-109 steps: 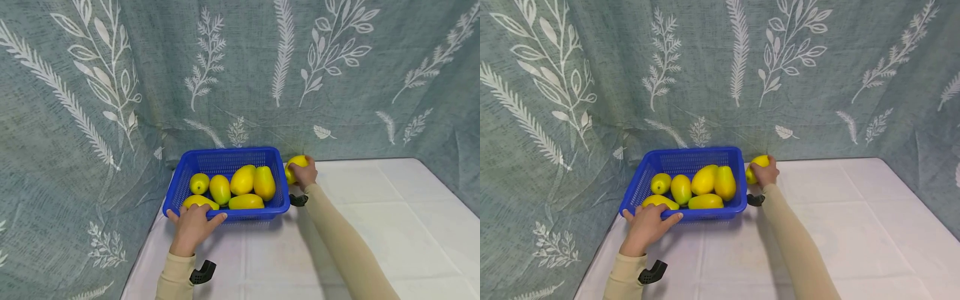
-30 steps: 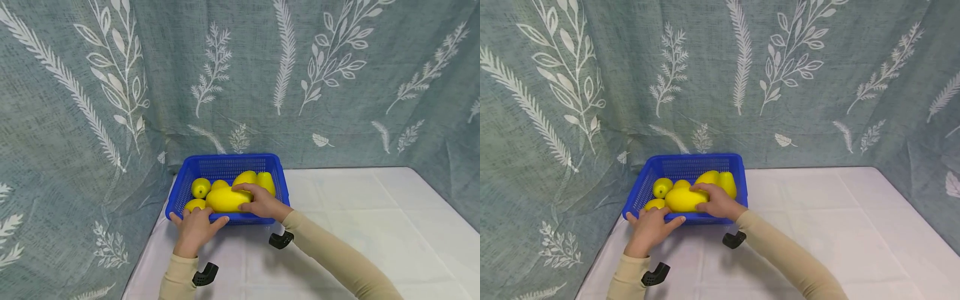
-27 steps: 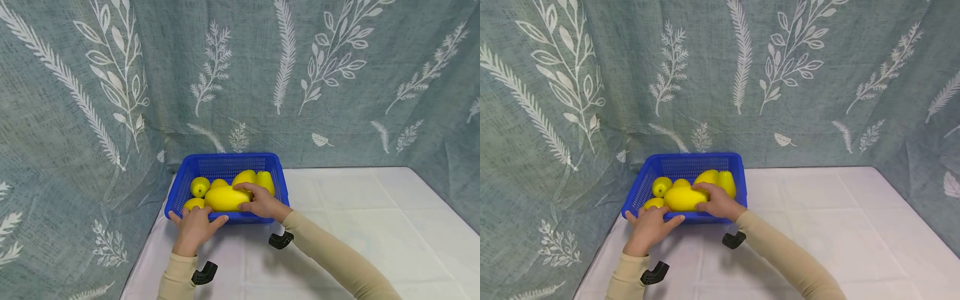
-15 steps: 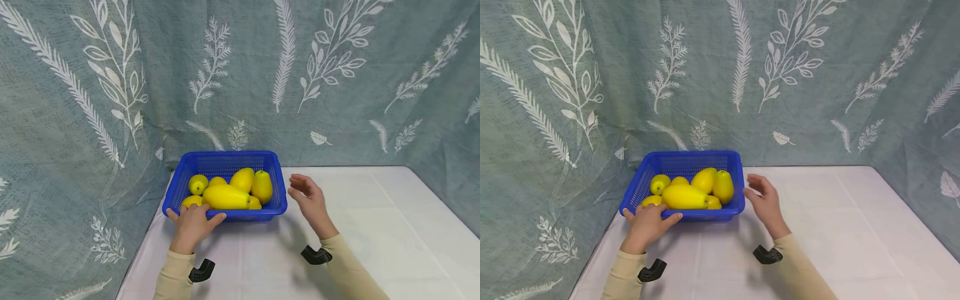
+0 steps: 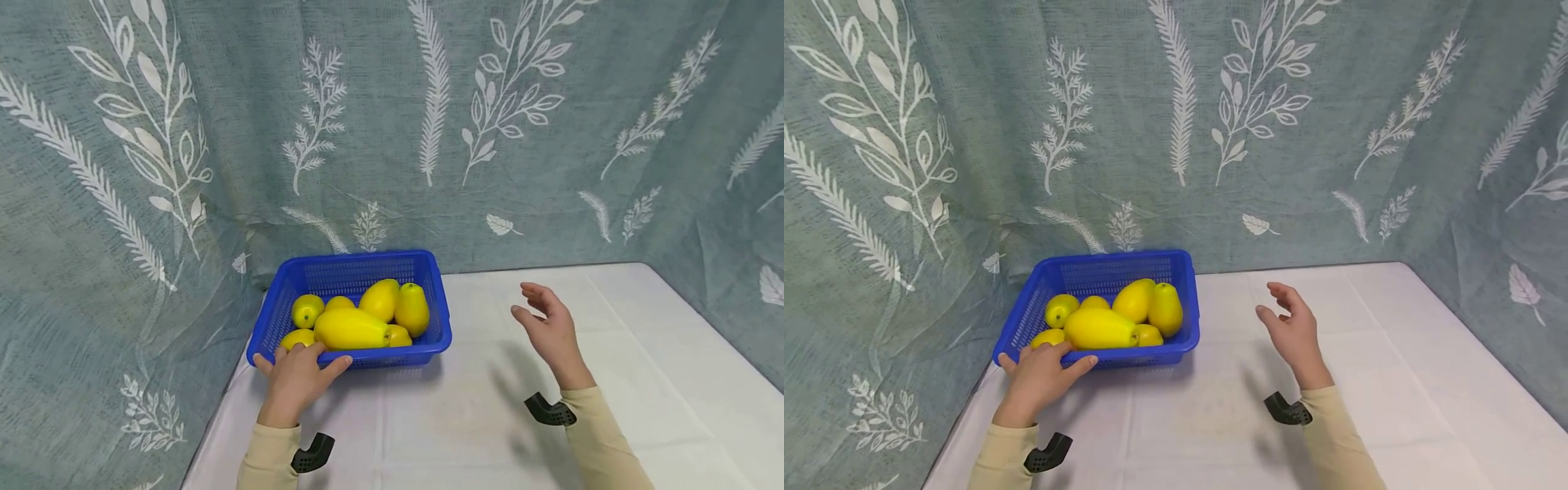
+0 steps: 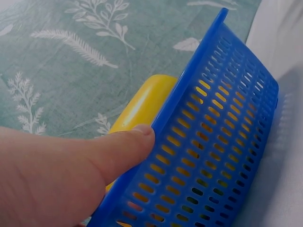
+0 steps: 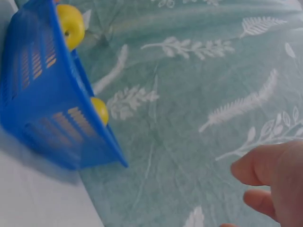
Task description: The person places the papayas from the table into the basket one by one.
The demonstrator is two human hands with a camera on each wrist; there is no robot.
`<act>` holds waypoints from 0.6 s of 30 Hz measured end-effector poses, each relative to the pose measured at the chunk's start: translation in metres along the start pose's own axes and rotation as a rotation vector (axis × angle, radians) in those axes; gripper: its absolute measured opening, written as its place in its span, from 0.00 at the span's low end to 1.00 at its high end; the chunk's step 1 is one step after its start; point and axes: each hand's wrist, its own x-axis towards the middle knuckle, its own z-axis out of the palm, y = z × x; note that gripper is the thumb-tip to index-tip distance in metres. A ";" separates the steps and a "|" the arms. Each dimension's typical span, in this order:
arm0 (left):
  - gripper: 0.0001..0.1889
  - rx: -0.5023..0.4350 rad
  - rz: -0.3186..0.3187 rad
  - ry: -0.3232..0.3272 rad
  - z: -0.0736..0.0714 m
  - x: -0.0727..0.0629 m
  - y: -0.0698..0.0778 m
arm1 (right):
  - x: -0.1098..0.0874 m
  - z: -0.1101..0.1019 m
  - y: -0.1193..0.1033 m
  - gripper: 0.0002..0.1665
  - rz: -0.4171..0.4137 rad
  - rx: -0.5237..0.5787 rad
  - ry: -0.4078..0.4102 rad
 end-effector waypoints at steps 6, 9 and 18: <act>0.31 0.001 0.005 -0.004 0.002 0.000 -0.002 | 0.003 -0.006 0.005 0.30 -0.004 -0.150 -0.032; 0.30 0.005 0.002 -0.013 0.001 0.001 -0.003 | 0.003 -0.007 0.007 0.32 0.002 -0.218 -0.064; 0.28 -0.006 0.003 -0.023 -0.002 0.000 -0.006 | 0.005 -0.007 0.012 0.37 0.019 -0.379 -0.138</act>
